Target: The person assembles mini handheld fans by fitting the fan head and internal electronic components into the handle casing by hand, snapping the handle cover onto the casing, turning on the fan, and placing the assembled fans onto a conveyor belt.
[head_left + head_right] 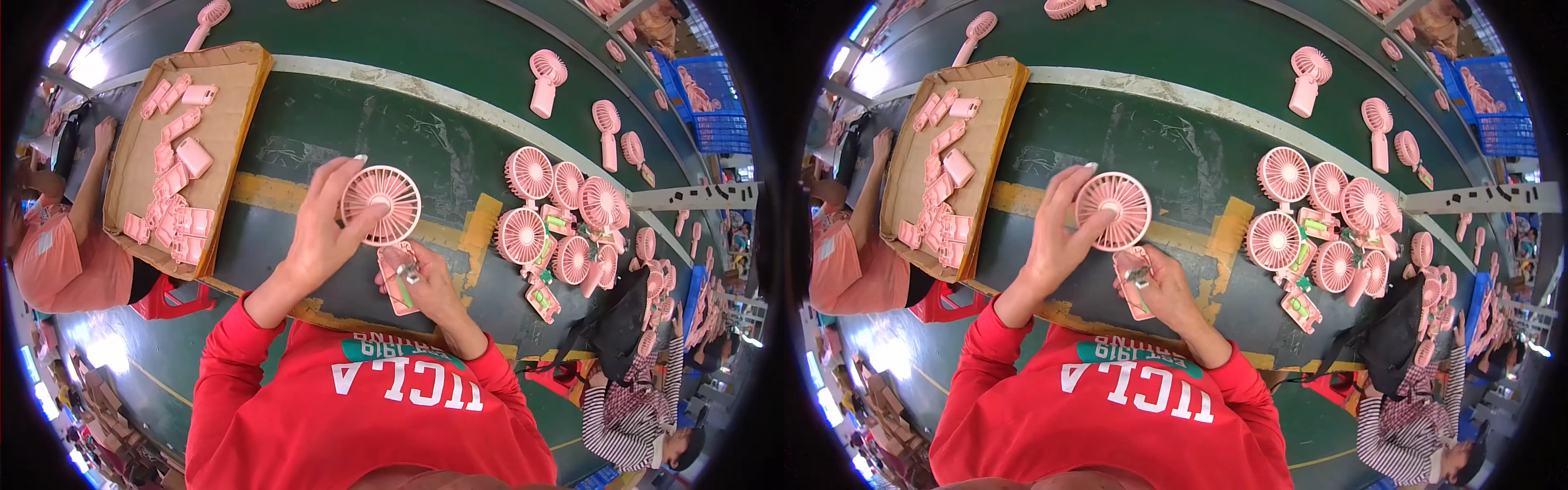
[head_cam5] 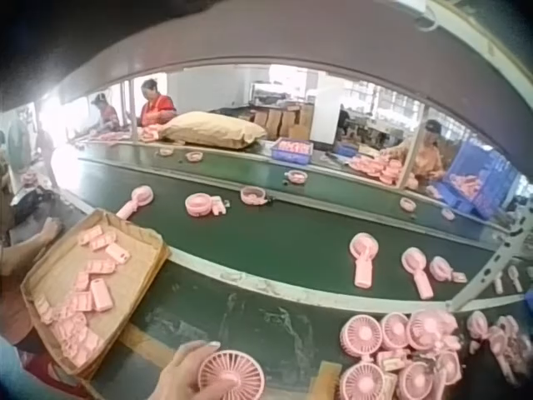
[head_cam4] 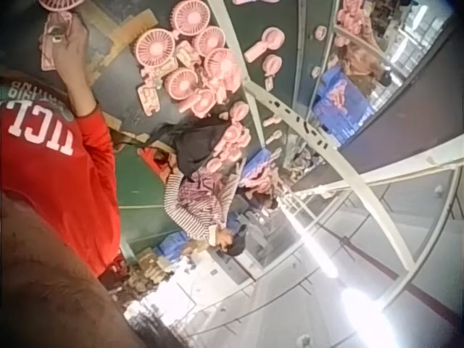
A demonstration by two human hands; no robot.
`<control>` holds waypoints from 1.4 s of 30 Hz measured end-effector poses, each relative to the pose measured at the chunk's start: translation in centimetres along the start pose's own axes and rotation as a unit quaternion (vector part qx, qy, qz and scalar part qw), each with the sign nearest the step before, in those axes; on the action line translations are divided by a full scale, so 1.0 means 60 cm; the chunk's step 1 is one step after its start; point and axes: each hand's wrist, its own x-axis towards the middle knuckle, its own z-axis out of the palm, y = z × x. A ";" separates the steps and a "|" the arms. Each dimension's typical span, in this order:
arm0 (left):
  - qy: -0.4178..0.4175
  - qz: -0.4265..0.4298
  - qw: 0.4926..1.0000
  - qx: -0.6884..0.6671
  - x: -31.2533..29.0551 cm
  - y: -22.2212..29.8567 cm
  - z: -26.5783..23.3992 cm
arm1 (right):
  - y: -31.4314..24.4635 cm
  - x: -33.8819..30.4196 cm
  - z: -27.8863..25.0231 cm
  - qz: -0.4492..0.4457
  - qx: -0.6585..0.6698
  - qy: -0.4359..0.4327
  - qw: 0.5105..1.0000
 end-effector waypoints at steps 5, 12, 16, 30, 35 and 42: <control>-0.115 0.151 0.978 0.088 -0.048 0.003 0.022 | 0.021 0.020 -0.008 0.048 0.012 0.091 0.995; -0.105 0.115 0.982 0.103 -0.058 -0.020 0.043 | 0.033 0.026 -0.011 0.086 0.070 0.072 0.991; -0.096 0.086 0.980 0.152 -0.063 -0.031 0.031 | 0.036 0.026 -0.017 0.085 0.139 0.067 0.984; -0.106 0.084 0.973 0.184 -0.065 -0.035 0.036 | 0.018 0.018 -0.023 0.112 0.234 0.062 0.964; -0.114 0.057 0.976 0.176 -0.070 -0.044 0.042 | 0.018 0.017 -0.023 0.098 0.248 0.063 0.962; -0.116 0.030 0.980 0.160 -0.071 -0.053 0.050 | 0.038 0.016 -0.029 0.075 0.246 0.059 0.965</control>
